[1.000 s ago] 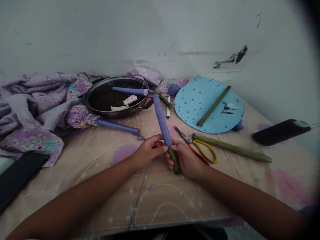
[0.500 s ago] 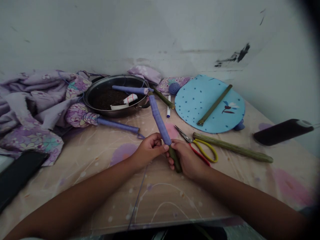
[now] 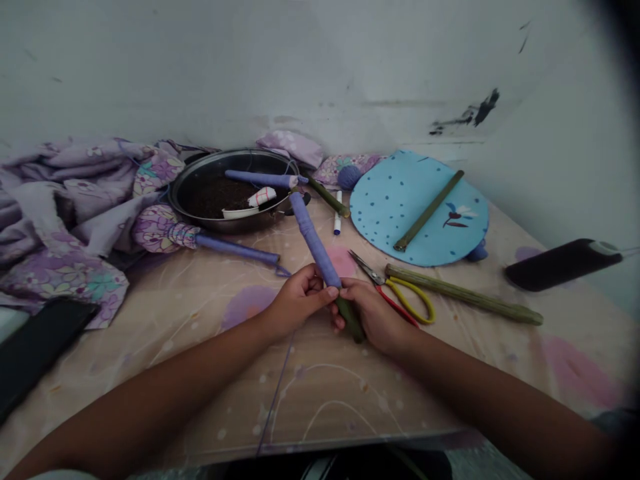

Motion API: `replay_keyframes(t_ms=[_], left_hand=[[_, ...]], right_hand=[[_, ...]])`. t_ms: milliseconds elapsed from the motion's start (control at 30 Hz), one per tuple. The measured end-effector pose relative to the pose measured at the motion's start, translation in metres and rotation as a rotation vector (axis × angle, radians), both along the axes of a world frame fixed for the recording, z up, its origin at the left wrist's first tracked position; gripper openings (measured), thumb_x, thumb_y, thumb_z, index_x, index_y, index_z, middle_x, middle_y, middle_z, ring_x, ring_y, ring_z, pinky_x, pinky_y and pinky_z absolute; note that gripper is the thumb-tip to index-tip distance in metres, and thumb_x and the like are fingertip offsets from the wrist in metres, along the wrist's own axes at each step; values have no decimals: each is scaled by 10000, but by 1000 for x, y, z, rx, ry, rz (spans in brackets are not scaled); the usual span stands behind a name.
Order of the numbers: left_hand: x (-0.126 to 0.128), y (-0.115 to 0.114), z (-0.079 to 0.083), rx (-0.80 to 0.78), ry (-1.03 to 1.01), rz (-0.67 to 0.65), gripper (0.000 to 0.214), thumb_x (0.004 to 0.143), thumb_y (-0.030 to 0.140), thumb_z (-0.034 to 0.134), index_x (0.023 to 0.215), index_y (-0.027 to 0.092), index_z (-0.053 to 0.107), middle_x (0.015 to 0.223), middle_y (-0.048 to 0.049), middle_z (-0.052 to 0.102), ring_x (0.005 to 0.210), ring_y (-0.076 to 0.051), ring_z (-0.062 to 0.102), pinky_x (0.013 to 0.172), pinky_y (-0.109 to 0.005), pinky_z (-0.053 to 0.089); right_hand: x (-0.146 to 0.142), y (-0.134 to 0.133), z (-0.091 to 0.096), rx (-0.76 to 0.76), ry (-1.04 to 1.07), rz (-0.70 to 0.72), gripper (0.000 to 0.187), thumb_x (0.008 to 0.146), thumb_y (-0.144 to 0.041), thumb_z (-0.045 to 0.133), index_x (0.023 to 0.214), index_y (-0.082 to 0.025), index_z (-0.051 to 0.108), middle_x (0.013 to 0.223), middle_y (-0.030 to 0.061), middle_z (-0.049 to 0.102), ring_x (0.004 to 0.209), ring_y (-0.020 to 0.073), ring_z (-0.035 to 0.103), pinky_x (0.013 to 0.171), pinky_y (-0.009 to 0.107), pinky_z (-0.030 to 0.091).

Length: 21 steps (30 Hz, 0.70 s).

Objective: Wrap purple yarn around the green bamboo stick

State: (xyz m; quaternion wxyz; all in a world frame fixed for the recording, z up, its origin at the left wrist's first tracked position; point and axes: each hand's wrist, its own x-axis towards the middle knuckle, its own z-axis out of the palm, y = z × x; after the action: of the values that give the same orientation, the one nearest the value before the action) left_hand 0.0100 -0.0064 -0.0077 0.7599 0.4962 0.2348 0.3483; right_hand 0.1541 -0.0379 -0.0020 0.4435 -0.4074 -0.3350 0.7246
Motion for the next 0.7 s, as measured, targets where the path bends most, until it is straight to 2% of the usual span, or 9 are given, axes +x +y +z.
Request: replay_keyframes(t_ms=[133,267,433,567,700], left_hand=[[0,0,3,-32,-11,-39,295,787,300,643,953,156,446,667,-2,639,554,-181,664,516,-312,555],[0,2,9,-65,25,-69,286,791,298,639,966,137,480,629,-14,644,508,-139,630,474,-231,497],[0,4,11,-29,87,7,253,777,307,645,888,137,494,590,13,617,437,-89,558,395,-176,385],[0,4,9,28,143,88,248,752,291,669,858,134,509,593,27,590,499,-75,557,459,-171,410],[1,5,4,36,129,56,270,744,296,677,876,134,507,636,21,594,565,-88,579,547,-202,459]], right_hand=[[0,-2,2,-10,5,-2,120,690,-291,522,678,-172,533,526,-35,510,364,92,444,387,239,415],[-1,-2,2,-37,31,-7,151,689,-317,516,634,-177,515,502,-37,499,345,87,419,373,239,404],[-1,0,2,-35,-64,8,182,713,-333,514,658,-162,547,552,-10,549,391,102,490,403,240,435],[1,1,5,-44,-180,-23,162,722,-316,534,687,-159,559,594,2,587,427,110,544,400,221,438],[4,2,6,-98,-162,-38,104,686,-269,543,713,-169,555,589,-9,586,428,111,543,393,221,444]])
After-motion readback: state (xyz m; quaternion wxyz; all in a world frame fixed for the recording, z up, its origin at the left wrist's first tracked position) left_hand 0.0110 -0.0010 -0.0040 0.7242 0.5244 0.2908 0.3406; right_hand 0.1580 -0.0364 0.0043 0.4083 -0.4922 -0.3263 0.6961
